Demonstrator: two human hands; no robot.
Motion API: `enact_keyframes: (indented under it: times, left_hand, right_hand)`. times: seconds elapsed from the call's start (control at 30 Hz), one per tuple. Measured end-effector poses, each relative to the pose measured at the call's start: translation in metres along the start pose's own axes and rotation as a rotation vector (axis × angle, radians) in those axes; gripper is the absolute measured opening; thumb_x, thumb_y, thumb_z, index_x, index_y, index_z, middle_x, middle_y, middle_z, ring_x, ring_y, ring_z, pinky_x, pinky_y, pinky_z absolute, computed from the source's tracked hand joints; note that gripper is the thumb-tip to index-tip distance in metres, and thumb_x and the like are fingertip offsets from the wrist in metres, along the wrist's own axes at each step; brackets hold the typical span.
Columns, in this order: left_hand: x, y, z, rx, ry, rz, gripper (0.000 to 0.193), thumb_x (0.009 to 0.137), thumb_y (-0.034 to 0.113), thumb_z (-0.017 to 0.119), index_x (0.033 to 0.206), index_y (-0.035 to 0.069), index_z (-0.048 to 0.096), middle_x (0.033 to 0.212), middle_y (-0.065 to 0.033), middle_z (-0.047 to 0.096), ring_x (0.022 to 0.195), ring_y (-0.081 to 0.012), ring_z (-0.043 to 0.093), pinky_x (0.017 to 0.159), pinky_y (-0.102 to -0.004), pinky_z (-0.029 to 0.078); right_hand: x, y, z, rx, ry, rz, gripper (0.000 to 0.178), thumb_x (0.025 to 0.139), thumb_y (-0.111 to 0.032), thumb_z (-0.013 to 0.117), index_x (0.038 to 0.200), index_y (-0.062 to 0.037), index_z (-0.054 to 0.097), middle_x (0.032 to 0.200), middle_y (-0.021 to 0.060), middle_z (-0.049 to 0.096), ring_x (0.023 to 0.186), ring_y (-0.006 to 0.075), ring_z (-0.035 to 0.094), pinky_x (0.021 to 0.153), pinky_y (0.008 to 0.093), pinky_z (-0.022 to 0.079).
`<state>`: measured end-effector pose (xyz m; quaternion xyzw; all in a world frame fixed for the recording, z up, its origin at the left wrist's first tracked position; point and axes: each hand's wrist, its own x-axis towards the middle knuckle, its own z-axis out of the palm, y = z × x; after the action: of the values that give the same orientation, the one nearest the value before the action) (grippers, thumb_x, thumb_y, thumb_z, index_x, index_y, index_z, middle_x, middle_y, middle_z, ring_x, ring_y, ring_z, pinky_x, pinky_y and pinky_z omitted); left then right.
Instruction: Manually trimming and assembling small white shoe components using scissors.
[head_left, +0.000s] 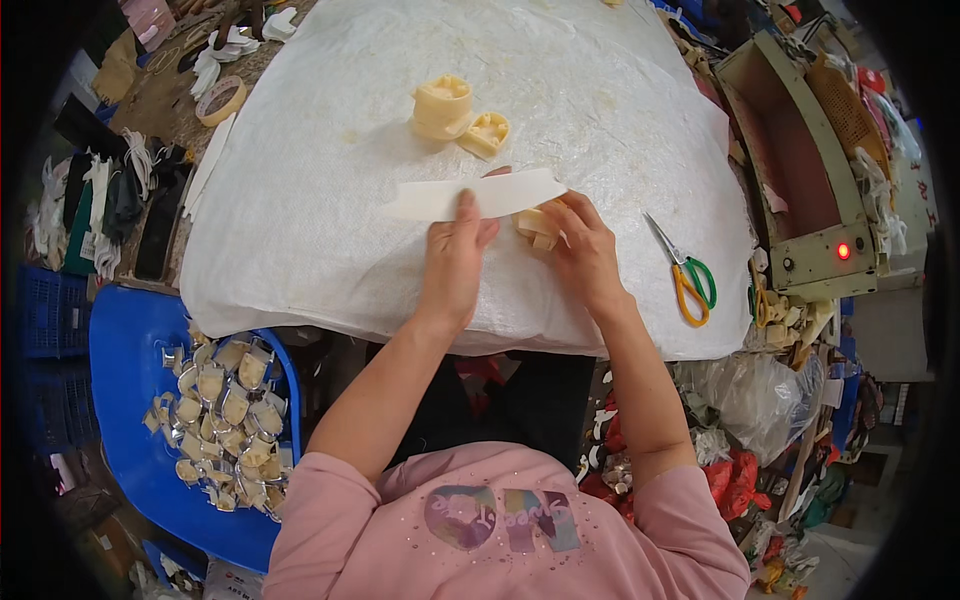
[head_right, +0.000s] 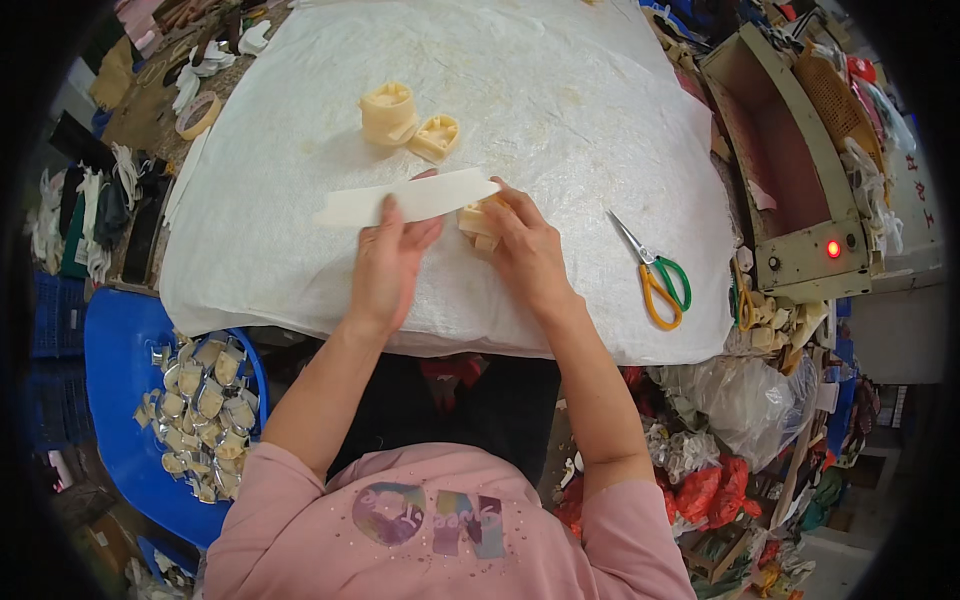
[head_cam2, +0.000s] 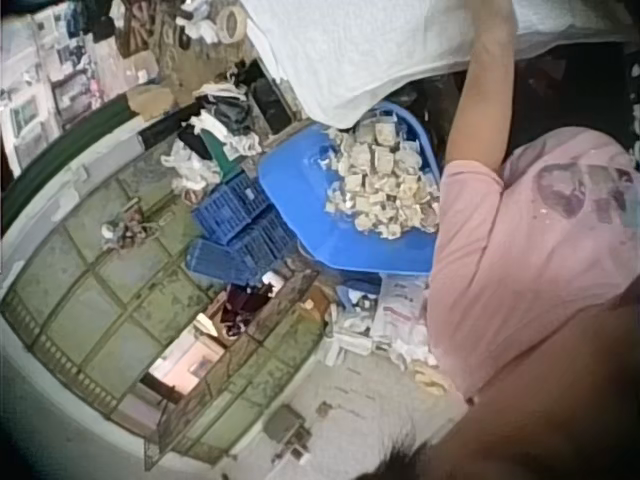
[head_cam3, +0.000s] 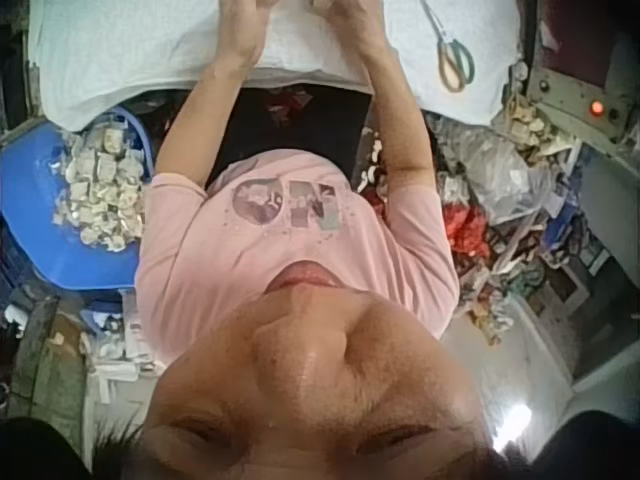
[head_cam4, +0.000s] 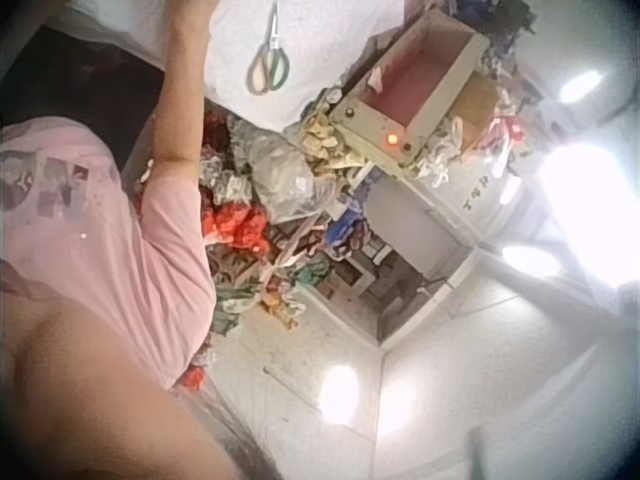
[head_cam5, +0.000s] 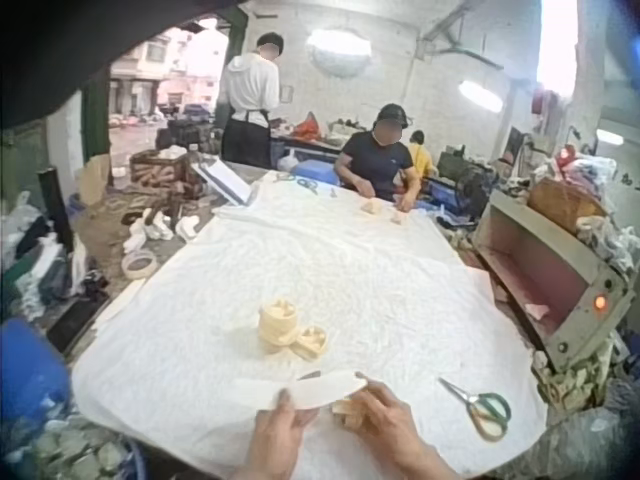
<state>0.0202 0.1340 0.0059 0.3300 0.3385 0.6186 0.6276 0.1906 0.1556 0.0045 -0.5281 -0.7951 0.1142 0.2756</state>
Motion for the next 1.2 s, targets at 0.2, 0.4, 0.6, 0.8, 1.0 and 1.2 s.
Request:
enact_keyframes:
  times: [0.2, 0.4, 0.6, 0.8, 1.0, 1.2]
  left_hand:
    - [0.003, -0.012, 0.008, 0.06, -0.115, 0.022, 0.049, 0.102, 0.031, 0.03, 0.137, -0.002, 0.035, 0.142, -0.0134, 0.039, 0.13, -0.0249, 0.038, 0.108, -0.0375, 0.032]
    - [-0.005, 0.002, 0.004, 0.092, -0.053, -0.08, 0.044, 0.102, 0.027, 0.032, 0.131, -0.004, 0.043, 0.135, -0.0139, 0.046, 0.121, -0.021, 0.047, 0.1, -0.0334, 0.038]
    - [-0.051, 0.015, -0.009, 0.019, -0.001, -0.105, 0.039, 0.1, 0.021, 0.037, 0.125, -0.007, 0.047, 0.121, -0.0132, 0.055, 0.107, -0.0167, 0.053, 0.084, -0.03, 0.043]
    - [-0.099, 0.008, -0.006, -0.199, -0.05, -0.16, 0.038, 0.099, 0.02, 0.041, 0.127, -0.006, 0.044, 0.116, -0.0141, 0.055, 0.11, -0.0211, 0.051, 0.096, -0.0356, 0.039]
    - [-0.123, 0.001, 0.004, -0.175, -0.026, -0.162, 0.04, 0.099, 0.023, 0.041, 0.126, -0.006, 0.044, 0.12, -0.0153, 0.053, 0.113, -0.0221, 0.051, 0.099, -0.0376, 0.04]
    - [-0.134, 0.011, 0.012, -0.224, -0.089, -0.204, 0.043, 0.101, 0.026, 0.035, 0.127, -0.007, 0.044, 0.125, -0.0179, 0.052, 0.115, -0.0234, 0.052, 0.1, -0.0367, 0.041]
  right_hand:
    - [-0.001, 0.018, 0.005, 0.525, 0.107, 0.313, 0.027, 0.086, -0.003, 0.058, 0.112, 0.0015, 0.054, 0.117, 0.0138, 0.057, 0.095, 0.024, 0.063, 0.082, 0.0333, 0.054]
    - [-0.013, 0.018, -0.01, 1.343, 0.423, 0.54, 0.046, 0.091, -0.004, 0.05, 0.135, -0.0054, 0.037, 0.117, 0.0097, 0.053, 0.107, 0.0222, 0.054, 0.084, 0.0312, 0.046]
    - [-0.06, -0.039, -0.047, 0.74, 0.137, 0.278, 0.043, 0.088, 0.004, 0.048, 0.131, -0.0046, 0.044, 0.116, 0.0103, 0.053, 0.107, 0.0203, 0.05, 0.09, 0.0295, 0.042]
    - [-0.112, -0.083, -0.046, 0.781, 0.204, 0.095, 0.045, 0.082, -0.003, 0.064, 0.125, -0.0064, 0.049, 0.107, 0.0143, 0.063, 0.105, 0.0226, 0.054, 0.08, 0.0332, 0.047]
    - [-0.116, -0.093, -0.023, 0.612, 0.324, -0.169, 0.032, 0.084, -0.003, 0.062, 0.114, -0.006, 0.054, 0.106, 0.0162, 0.06, 0.107, 0.0286, 0.052, 0.08, 0.0362, 0.049]
    - [-0.119, -0.088, -0.003, 0.553, 0.486, -0.304, 0.038, 0.078, 0.009, 0.059, 0.113, -0.0055, 0.054, 0.107, 0.0178, 0.058, 0.093, 0.0305, 0.059, 0.077, 0.0374, 0.05]
